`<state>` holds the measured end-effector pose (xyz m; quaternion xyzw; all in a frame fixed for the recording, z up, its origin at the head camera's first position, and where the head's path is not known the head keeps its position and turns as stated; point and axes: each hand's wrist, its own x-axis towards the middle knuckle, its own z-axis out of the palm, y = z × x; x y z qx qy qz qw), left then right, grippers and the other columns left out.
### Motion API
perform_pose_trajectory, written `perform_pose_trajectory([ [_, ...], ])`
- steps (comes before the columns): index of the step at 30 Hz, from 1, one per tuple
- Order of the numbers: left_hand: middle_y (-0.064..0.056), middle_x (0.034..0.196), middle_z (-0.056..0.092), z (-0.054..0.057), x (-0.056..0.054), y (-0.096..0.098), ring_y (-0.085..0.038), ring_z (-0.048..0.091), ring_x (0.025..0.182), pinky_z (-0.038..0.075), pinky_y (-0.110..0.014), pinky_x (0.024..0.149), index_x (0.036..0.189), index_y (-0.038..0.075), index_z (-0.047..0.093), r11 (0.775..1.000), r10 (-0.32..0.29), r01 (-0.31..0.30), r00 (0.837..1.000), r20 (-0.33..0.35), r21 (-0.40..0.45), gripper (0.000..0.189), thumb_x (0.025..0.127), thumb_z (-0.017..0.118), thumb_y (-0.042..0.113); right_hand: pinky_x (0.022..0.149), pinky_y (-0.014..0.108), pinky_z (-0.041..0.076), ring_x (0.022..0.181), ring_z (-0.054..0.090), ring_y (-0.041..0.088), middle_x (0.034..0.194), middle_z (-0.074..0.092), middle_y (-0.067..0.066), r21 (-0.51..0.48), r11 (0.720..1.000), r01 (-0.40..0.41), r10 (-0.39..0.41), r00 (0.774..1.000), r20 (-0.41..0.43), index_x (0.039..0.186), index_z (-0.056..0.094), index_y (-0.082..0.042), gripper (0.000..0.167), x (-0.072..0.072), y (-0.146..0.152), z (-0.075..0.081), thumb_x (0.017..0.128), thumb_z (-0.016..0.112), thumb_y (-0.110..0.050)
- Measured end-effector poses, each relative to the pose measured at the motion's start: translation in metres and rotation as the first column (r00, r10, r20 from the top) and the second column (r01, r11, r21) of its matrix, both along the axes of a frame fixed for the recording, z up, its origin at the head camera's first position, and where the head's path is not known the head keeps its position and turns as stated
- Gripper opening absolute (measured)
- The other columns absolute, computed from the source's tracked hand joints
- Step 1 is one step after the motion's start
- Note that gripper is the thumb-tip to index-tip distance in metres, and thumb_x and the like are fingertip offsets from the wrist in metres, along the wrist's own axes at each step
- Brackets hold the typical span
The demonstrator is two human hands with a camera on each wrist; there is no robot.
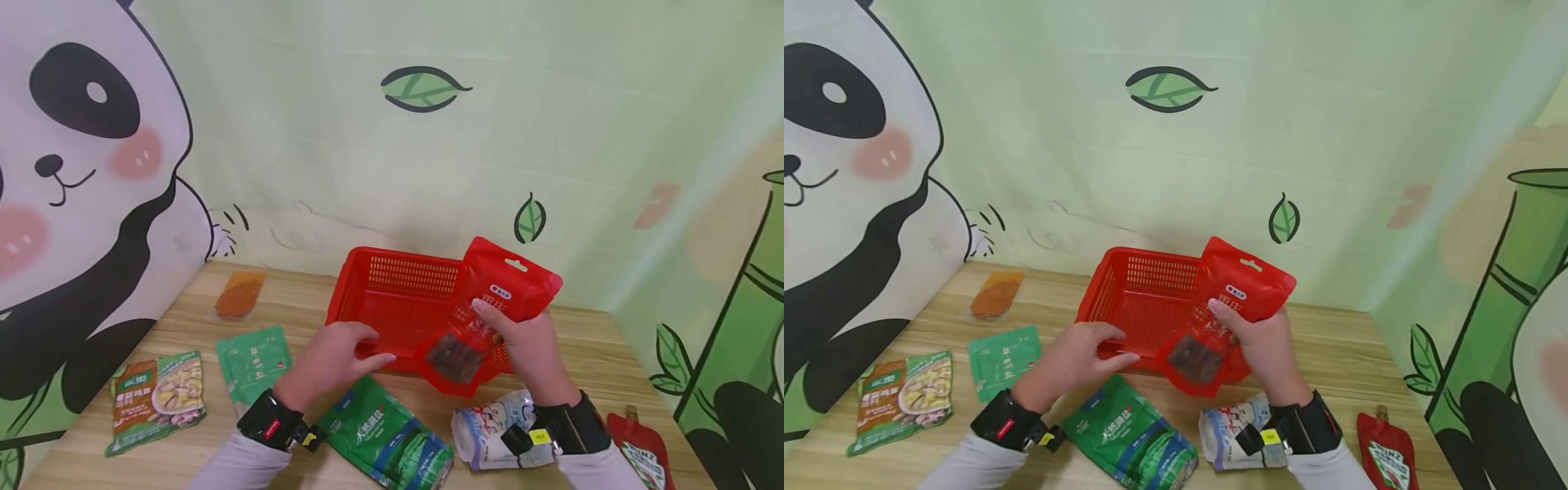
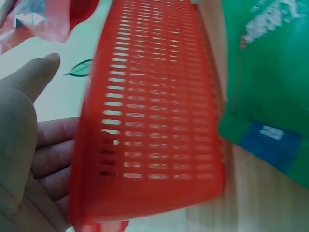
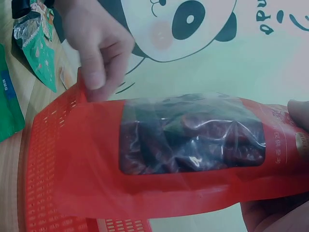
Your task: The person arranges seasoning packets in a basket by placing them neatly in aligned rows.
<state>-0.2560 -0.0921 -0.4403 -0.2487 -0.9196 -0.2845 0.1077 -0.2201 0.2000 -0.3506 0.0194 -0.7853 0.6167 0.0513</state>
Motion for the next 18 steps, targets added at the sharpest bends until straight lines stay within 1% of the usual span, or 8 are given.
perform_pose_trajectory([
  [2,0.010,0.092,0.077,-0.005,-0.003,0.001,-0.001,0.060,0.071,0.056,-0.020,0.074,0.108,0.020,0.076,0.998,-0.005,0.002,0.999,-0.048,-0.063,0.040,0.085,0.079,0.053,0.092,0.036,0.059,0.126,0.059,0.023,0.141,0.056,-0.004,0.003,1.000,0.010,-0.010,1.000,0.003,0.144,0.038,-0.027,0.073,-0.003,0.001,-0.001,0.086,0.079,-0.048],
  [4,0.010,0.089,0.077,-0.008,-0.005,0.002,0.001,0.057,0.067,0.054,-0.018,0.072,0.105,0.021,0.077,0.994,-0.011,0.001,0.996,-0.084,-0.108,0.039,0.084,0.079,0.054,0.092,0.036,0.059,0.125,0.059,0.023,0.141,0.057,-0.004,0.004,1.000,0.018,-0.018,1.000,0.006,0.144,0.039,-0.027,0.074,-0.005,0.003,-0.001,0.086,0.079,-0.049],
  [5,0.010,0.089,0.078,-0.009,-0.005,0.002,0.001,0.057,0.066,0.054,-0.018,0.072,0.104,0.020,0.077,0.992,-0.012,-0.001,0.995,-0.102,-0.129,0.039,0.084,0.079,0.054,0.092,0.036,0.059,0.125,0.059,0.023,0.141,0.057,-0.003,0.006,1.000,0.024,-0.024,1.000,0.009,0.143,0.039,-0.027,0.074,-0.006,0.003,-0.001,0.085,0.079,-0.050],
  [8,0.008,0.084,0.077,-0.010,-0.006,0.005,0.000,0.055,0.062,0.053,-0.019,0.070,0.100,0.019,0.077,0.987,-0.013,-0.007,0.992,-0.122,-0.163,0.038,0.084,0.080,0.052,0.091,0.035,0.059,0.125,0.060,0.023,0.140,0.057,-0.004,0.002,0.999,0.037,-0.037,0.999,0.019,0.144,0.038,-0.027,0.076,-0.008,0.005,-0.001,0.085,0.079,-0.052],
  [11,0.006,0.075,0.073,-0.012,-0.008,0.008,-0.003,0.054,0.059,0.051,-0.021,0.065,0.094,0.016,0.076,0.976,-0.015,-0.020,0.987,-0.159,-0.215,0.036,0.084,0.080,0.051,0.091,0.035,0.059,0.125,0.059,0.024,0.141,0.056,-0.003,-0.012,0.999,0.050,-0.050,0.999,0.020,0.144,0.038,-0.026,0.076,-0.011,0.006,0.000,0.085,0.079,-0.052],
  [13,0.006,0.071,0.071,-0.016,-0.010,0.010,-0.005,0.055,0.058,0.050,-0.021,0.062,0.090,0.016,0.075,0.964,-0.011,-0.045,0.978,-0.206,-0.263,0.036,0.084,0.080,0.051,0.091,0.035,0.059,0.124,0.060,0.024,0.141,0.056,-0.003,-0.017,0.998,0.066,-0.066,0.998,0.014,0.144,0.038,-0.026,0.076,-0.013,0.007,0.000,0.085,0.079,-0.052],
  [15,0.007,0.067,0.067,-0.020,-0.012,0.012,-0.005,0.054,0.057,0.047,-0.021,0.058,0.085,0.018,0.073,0.948,-0.001,-0.081,0.966,-0.259,-0.307,0.035,0.085,0.079,0.051,0.090,0.035,0.059,0.123,0.060,0.024,0.141,0.056,-0.003,-0.013,0.996,0.088,-0.087,0.996,0.011,0.144,0.038,-0.026,0.077,-0.016,0.008,-0.001,0.085,0.079,-0.053],
  [18,0.008,0.062,0.062,-0.024,-0.014,0.014,-0.006,0.051,0.054,0.042,-0.020,0.054,0.078,0.020,0.068,0.930,0.023,-0.139,0.946,-0.323,-0.341,0.033,0.085,0.080,0.050,0.089,0.034,0.059,0.121,0.061,0.023,0.140,0.057,-0.003,-0.011,0.992,0.123,-0.123,0.992,0.014,0.144,0.039,-0.027,0.078,-0.022,0.009,-0.002,0.083,0.079,-0.055],
])
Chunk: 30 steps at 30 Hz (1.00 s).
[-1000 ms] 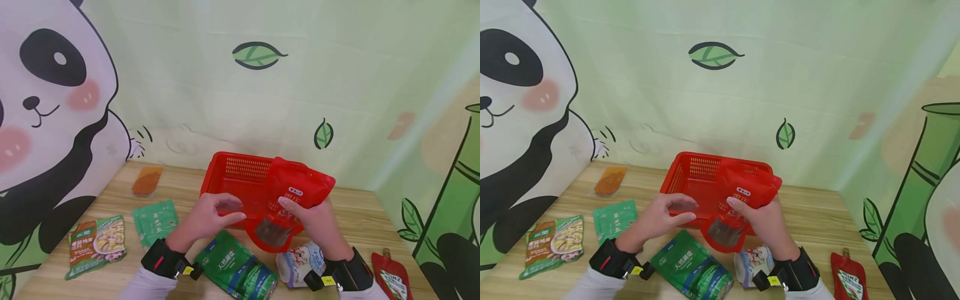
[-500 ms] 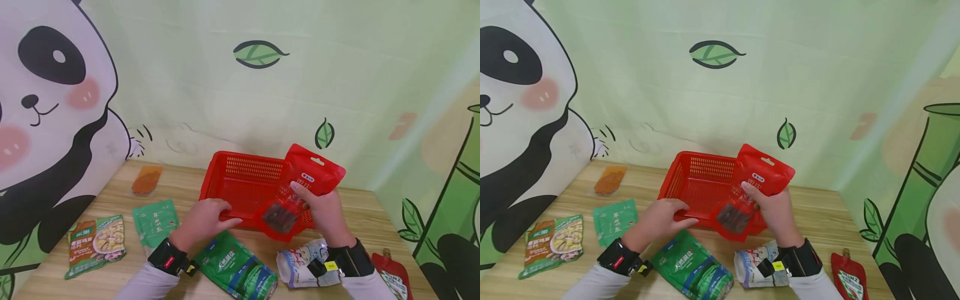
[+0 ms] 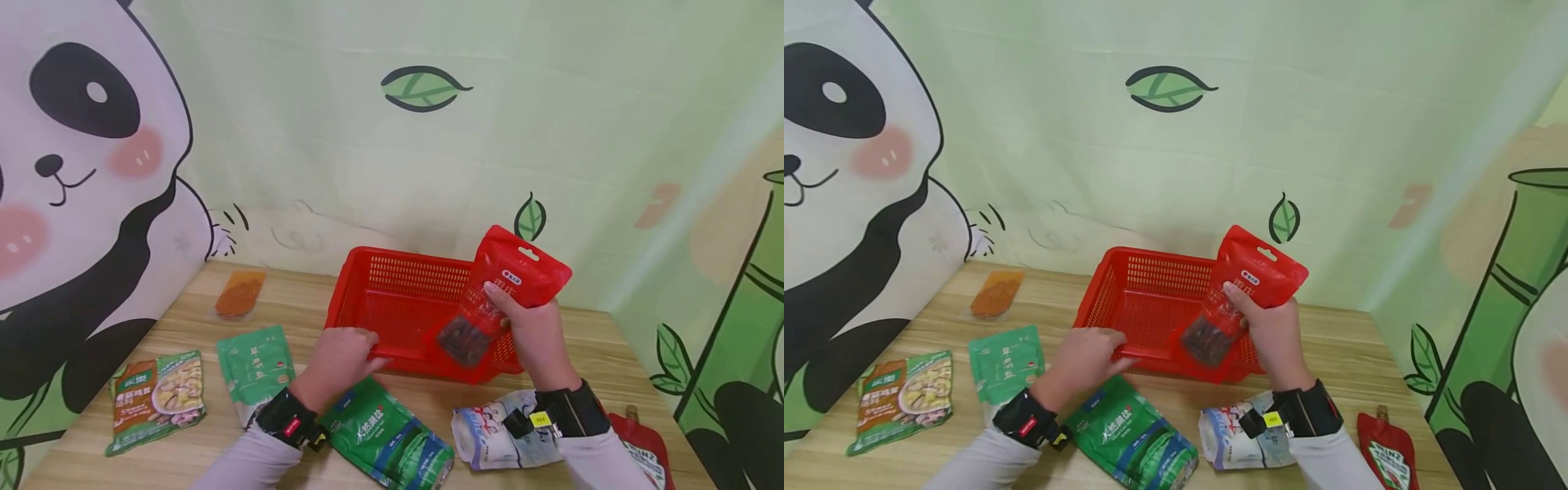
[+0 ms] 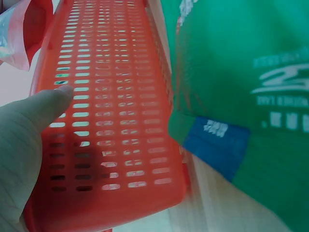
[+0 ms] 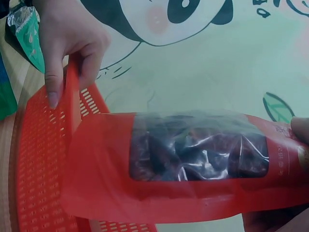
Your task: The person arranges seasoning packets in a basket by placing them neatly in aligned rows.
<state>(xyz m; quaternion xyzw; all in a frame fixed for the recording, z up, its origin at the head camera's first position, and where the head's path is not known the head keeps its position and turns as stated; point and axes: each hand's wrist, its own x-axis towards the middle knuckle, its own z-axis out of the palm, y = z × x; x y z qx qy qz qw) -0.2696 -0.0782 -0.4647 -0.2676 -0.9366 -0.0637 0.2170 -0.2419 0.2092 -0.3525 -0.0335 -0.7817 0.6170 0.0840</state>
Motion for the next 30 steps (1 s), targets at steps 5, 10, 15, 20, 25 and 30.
perform_pose_trajectory([
  [5,0.007,0.058,0.059,-0.001,0.000,0.001,-0.008,0.048,0.051,0.037,-0.021,0.050,0.072,0.020,0.061,0.999,0.034,-0.035,0.998,-0.053,-0.017,0.036,0.084,0.082,0.047,0.089,0.033,0.059,0.122,0.061,0.023,0.140,0.058,-0.003,-0.045,0.998,0.035,-0.034,0.999,0.009,0.145,0.040,-0.027,0.079,-0.010,0.003,-0.003,0.082,0.079,-0.057],
  [10,0.007,0.059,0.059,-0.003,-0.001,0.001,-0.008,0.049,0.052,0.037,-0.021,0.051,0.072,0.020,0.060,0.999,0.040,-0.041,0.997,-0.065,-0.014,0.036,0.083,0.083,0.046,0.089,0.031,0.059,0.123,0.060,0.022,0.141,0.057,-0.002,-0.114,0.992,0.050,-0.051,0.999,-0.002,0.144,0.041,-0.027,0.078,-0.020,0.006,-0.004,0.082,0.079,-0.055],
  [15,0.007,0.057,0.056,-0.003,-0.001,0.002,-0.008,0.048,0.051,0.036,-0.022,0.050,0.071,0.020,0.059,0.999,0.038,-0.038,0.997,-0.065,-0.004,0.037,0.083,0.083,0.045,0.096,0.036,0.057,0.123,0.060,0.020,0.142,0.057,-0.003,-0.164,0.981,0.100,-0.099,0.995,0.014,0.145,0.042,-0.027,0.079,-0.030,0.006,-0.003,0.082,0.078,-0.058],
  [20,0.006,0.057,0.057,-0.003,0.000,0.004,-0.009,0.049,0.051,0.037,-0.022,0.050,0.070,0.019,0.060,0.999,0.040,-0.039,0.997,-0.061,0.002,0.036,0.083,0.084,0.044,0.101,0.037,0.055,0.121,0.060,0.019,0.140,0.059,-0.004,-0.213,0.963,0.165,-0.163,0.986,0.029,0.144,0.044,-0.027,0.082,-0.040,0.007,-0.002,0.079,0.076,-0.066],
  [25,0.005,0.059,0.060,-0.003,-0.001,0.004,-0.009,0.050,0.052,0.039,-0.022,0.051,0.072,0.019,0.063,0.998,0.057,-0.058,0.997,-0.053,-0.007,0.036,0.081,0.085,0.046,0.099,0.034,0.055,0.116,0.061,0.019,0.137,0.062,-0.004,-0.184,0.963,0.195,-0.189,0.981,0.050,0.142,0.046,-0.025,0.081,-0.049,0.007,0.002,0.079,0.075,-0.067],
  [30,0.006,0.059,0.059,-0.003,-0.001,0.004,-0.009,0.049,0.052,0.039,-0.022,0.051,0.073,0.019,0.063,0.998,0.054,-0.055,0.997,-0.050,-0.005,0.035,0.081,0.085,0.046,0.100,0.035,0.054,0.113,0.061,0.018,0.136,0.062,-0.002,-0.120,0.969,0.217,-0.203,0.972,0.118,0.143,0.046,-0.023,0.084,-0.059,0.009,0.002,0.078,0.075,-0.067],
])
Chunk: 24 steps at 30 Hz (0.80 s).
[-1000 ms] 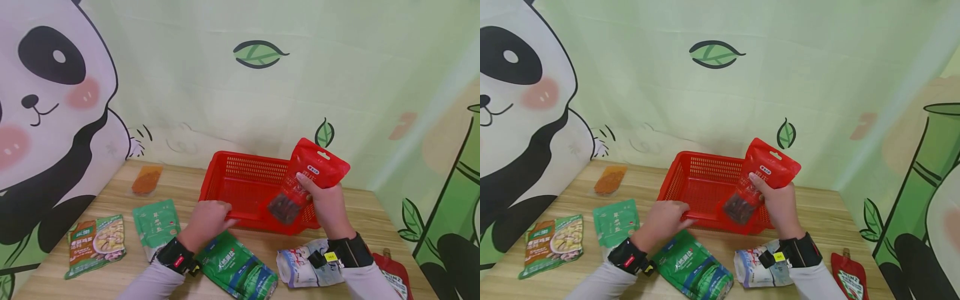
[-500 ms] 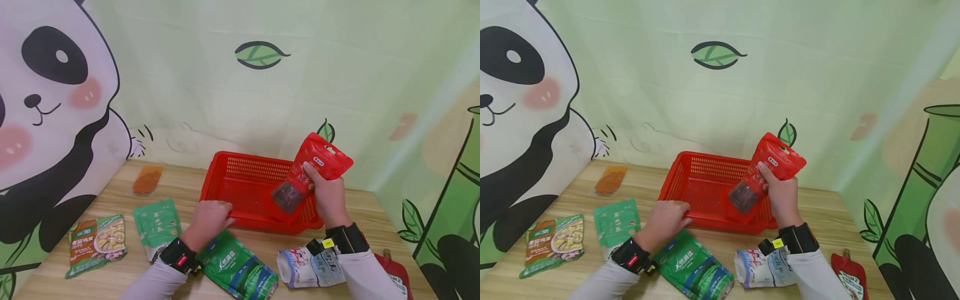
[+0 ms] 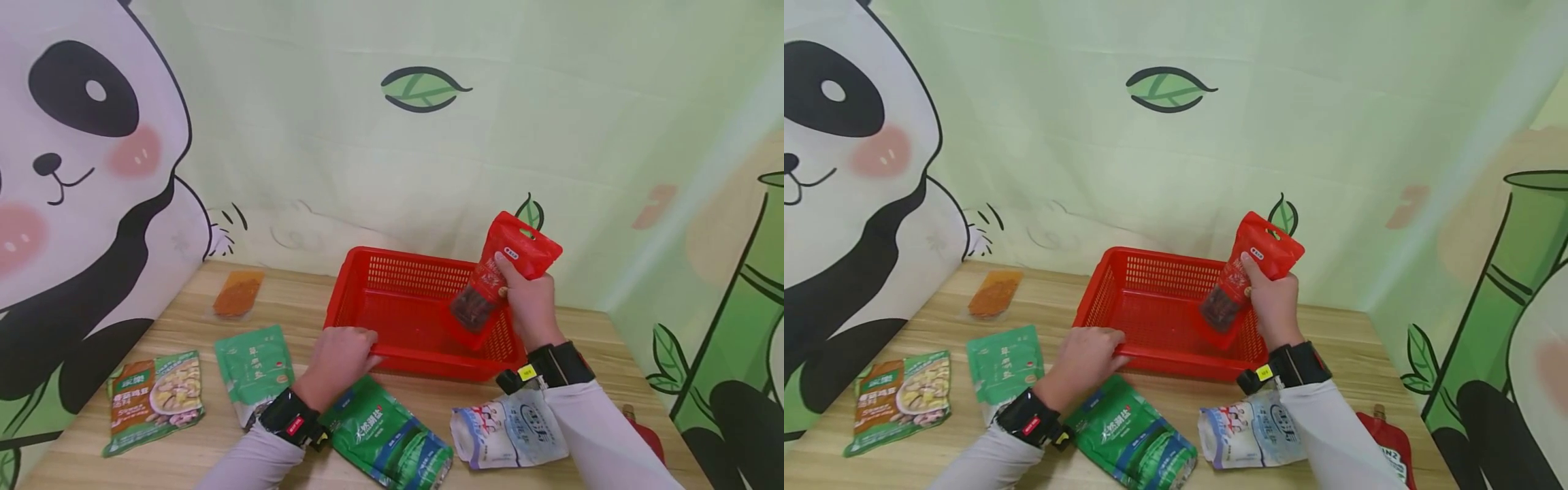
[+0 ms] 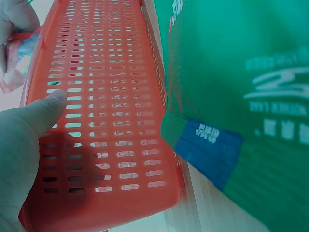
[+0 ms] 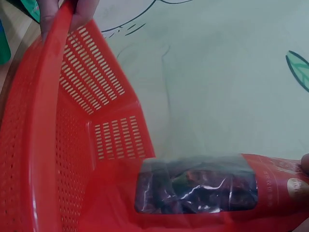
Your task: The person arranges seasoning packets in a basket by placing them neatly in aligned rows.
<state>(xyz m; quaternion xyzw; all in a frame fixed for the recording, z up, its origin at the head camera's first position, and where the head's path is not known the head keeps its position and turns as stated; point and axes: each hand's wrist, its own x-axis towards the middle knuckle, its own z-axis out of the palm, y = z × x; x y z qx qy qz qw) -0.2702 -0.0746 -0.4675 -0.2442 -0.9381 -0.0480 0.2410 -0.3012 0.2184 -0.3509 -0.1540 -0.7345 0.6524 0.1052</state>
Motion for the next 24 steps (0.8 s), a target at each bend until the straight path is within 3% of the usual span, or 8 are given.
perform_pose_trajectory([
  [10,0.007,0.056,0.054,-0.002,-0.003,-0.001,-0.009,0.047,0.051,0.035,-0.023,0.050,0.070,0.020,0.058,1.000,-0.007,0.007,1.000,0.000,-0.001,0.038,0.082,0.083,0.046,0.104,0.041,0.053,0.116,0.062,0.024,0.136,0.062,0.004,0.070,0.997,-0.038,0.033,0.997,0.066,0.146,0.045,-0.018,0.077,-0.021,0.007,-0.012,0.088,0.071,-0.061],
  [16,0.008,0.056,0.054,-0.002,-0.003,-0.001,-0.008,0.046,0.051,0.035,-0.021,0.050,0.070,0.020,0.060,1.000,-0.009,0.009,1.000,0.005,-0.005,0.037,0.082,0.084,0.046,0.098,0.040,0.055,0.110,0.063,0.025,0.131,0.063,0.009,0.125,0.990,-0.063,0.050,0.993,0.104,0.143,0.048,-0.013,0.064,-0.031,0.012,-0.016,0.096,0.063,-0.055],
  [24,0.007,0.058,0.058,-0.002,-0.003,-0.001,-0.007,0.047,0.051,0.038,-0.020,0.051,0.074,0.019,0.065,1.000,0.004,-0.004,1.000,0.020,-0.001,0.034,0.083,0.083,0.045,0.090,0.039,0.057,0.103,0.063,0.029,0.127,0.064,0.015,0.285,0.955,-0.083,0.043,0.989,0.145,0.137,0.048,-0.007,0.056,-0.036,0.013,-0.024,0.099,0.061,-0.045],
])
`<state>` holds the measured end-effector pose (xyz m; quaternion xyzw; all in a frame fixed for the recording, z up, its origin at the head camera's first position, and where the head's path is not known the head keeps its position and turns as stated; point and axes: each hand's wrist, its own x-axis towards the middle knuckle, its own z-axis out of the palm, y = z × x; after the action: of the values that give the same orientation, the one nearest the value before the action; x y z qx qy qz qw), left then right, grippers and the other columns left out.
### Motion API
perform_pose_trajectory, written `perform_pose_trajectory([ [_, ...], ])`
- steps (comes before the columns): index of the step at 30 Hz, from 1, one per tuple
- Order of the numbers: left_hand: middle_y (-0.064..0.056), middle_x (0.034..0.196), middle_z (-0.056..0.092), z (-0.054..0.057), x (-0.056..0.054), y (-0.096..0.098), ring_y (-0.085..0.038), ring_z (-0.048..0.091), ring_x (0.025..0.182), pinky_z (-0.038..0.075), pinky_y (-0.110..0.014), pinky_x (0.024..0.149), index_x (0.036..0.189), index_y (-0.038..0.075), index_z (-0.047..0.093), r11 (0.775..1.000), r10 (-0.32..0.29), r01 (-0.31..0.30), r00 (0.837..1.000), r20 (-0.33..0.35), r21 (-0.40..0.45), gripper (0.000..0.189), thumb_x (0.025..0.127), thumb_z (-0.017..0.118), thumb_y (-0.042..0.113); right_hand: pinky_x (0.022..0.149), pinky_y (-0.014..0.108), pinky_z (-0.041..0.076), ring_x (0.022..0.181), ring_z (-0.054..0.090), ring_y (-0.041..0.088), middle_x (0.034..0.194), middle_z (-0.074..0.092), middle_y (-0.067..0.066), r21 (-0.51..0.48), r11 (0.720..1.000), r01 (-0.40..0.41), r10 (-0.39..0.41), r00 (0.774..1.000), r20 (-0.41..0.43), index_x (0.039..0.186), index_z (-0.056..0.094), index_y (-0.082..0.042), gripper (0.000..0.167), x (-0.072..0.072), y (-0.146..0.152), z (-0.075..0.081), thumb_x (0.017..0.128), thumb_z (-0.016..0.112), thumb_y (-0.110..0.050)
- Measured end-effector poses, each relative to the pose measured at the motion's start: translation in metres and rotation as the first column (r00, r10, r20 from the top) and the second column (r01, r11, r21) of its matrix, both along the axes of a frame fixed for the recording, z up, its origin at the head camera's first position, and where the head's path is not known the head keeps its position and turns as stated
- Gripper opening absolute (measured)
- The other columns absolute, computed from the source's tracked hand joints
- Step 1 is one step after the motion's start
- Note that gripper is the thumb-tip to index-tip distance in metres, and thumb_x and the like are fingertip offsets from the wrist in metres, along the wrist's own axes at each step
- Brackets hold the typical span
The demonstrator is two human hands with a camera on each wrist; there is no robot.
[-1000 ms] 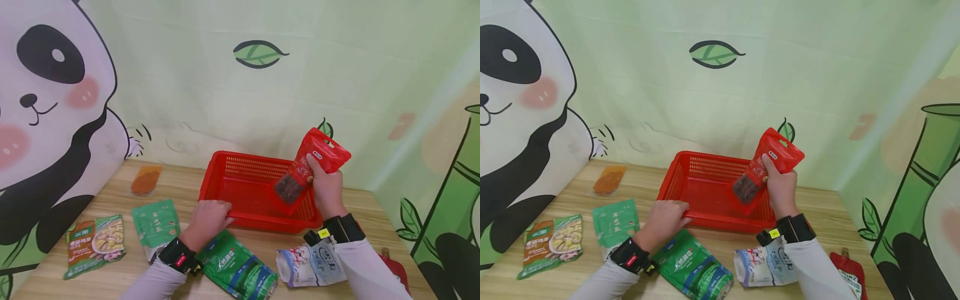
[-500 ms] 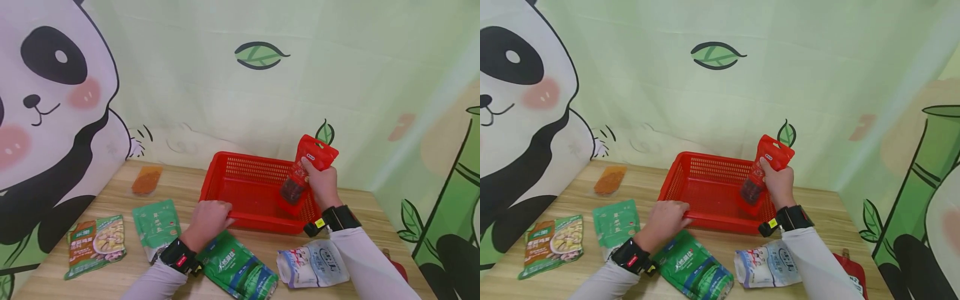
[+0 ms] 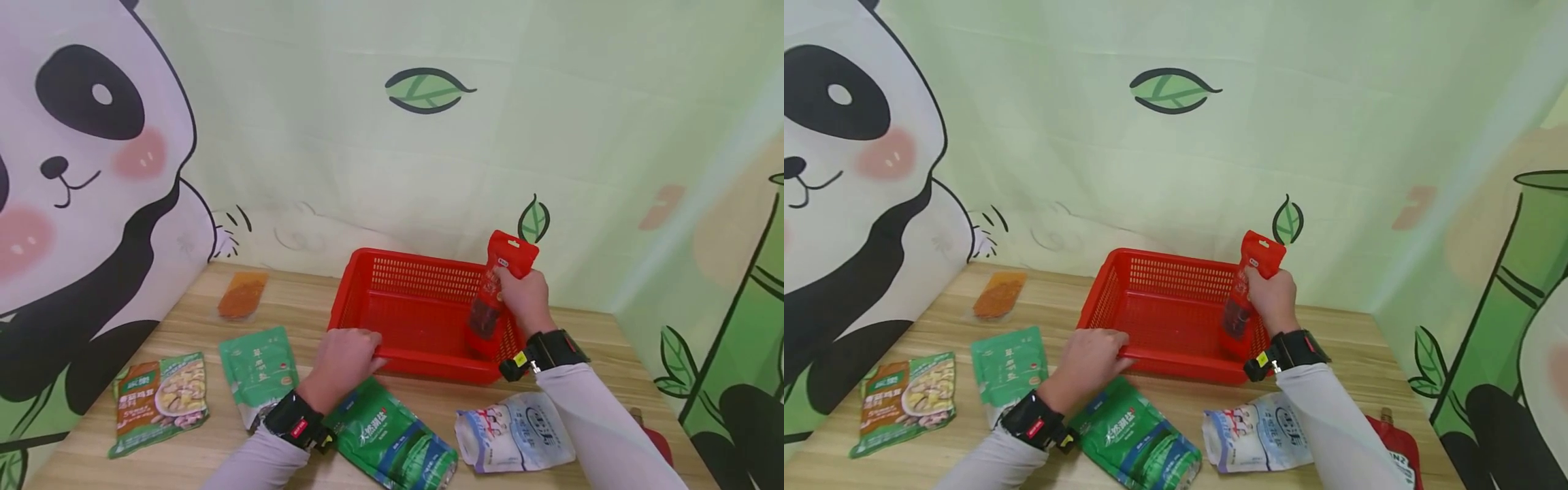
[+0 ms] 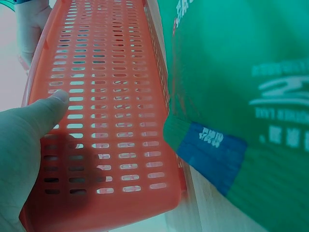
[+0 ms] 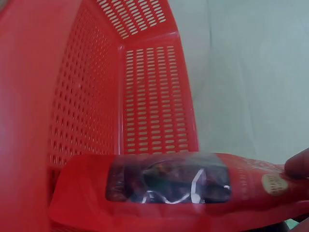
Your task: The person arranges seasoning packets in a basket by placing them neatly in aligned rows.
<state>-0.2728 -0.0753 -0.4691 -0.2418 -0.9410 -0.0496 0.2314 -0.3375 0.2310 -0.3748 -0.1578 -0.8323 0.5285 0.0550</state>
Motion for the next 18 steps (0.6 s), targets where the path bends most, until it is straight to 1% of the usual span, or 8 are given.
perform_pose_trajectory([
  [4,0.007,0.059,0.060,0.0000,0.0005,-0.0004,-0.007,0.048,0.051,0.041,-0.020,0.052,0.076,0.018,0.067,1.000,-0.001,0.001,1.000,0.015,0.018,0.032,0.083,0.083,0.044,0.096,0.045,0.057,0.102,0.064,0.033,0.127,0.065,0.019,0.114,0.993,0.006,-0.005,1.000,-0.009,0.137,0.049,-0.002,0.055,-0.0022,0.0010,-0.0044,0.099,0.062,-0.041],
  [7,0.006,0.060,0.060,-0.0005,0.0007,0.0006,-0.008,0.048,0.051,0.042,-0.021,0.052,0.076,0.017,0.067,1.000,-0.002,0.001,1.000,0.015,0.024,0.032,0.082,0.084,0.044,0.098,0.050,0.057,0.102,0.066,0.036,0.125,0.067,0.023,0.207,0.978,0.013,-0.008,1.000,-0.025,0.134,0.051,0.001,0.054,-0.0034,0.0034,-0.0071,0.099,0.062,-0.039],
  [9,0.006,0.060,0.062,-0.0008,0.0009,0.0010,-0.008,0.049,0.052,0.041,-0.021,0.052,0.076,0.017,0.067,1.000,-0.002,0.001,1.000,0.004,0.023,0.033,0.081,0.085,0.045,0.097,0.052,0.057,0.103,0.066,0.037,0.124,0.067,0.024,0.247,0.969,0.011,-0.004,1.000,-0.030,0.132,0.052,0.001,0.053,-0.0043,0.0042,-0.0077,0.099,0.062,-0.039],
  [12,0.005,0.061,0.062,-0.0006,0.0012,0.0010,-0.009,0.049,0.052,0.039,-0.022,0.052,0.075,0.018,0.066,1.000,-0.004,0.005,1.000,-0.015,0.021,0.033,0.080,0.085,0.045,0.095,0.052,0.057,0.101,0.066,0.037,0.121,0.068,0.024,0.281,0.960,-0.001,0.011,0.999,-0.034,0.130,0.053,0.002,0.052,-0.0063,0.0045,-0.0079,0.100,0.062,-0.039],
  [18,0.005,0.061,0.063,0.0005,0.0018,0.0003,-0.009,0.049,0.052,0.037,-0.021,0.051,0.074,0.018,0.066,1.000,-0.017,0.018,1.000,-0.023,0.022,0.033,0.081,0.085,0.044,0.095,0.050,0.057,0.101,0.066,0.036,0.122,0.067,0.023,0.289,0.957,-0.032,0.038,0.999,-0.015,0.132,0.052,0.001,0.051,-0.0069,0.0023,-0.0058,0.101,0.061,-0.038],
])
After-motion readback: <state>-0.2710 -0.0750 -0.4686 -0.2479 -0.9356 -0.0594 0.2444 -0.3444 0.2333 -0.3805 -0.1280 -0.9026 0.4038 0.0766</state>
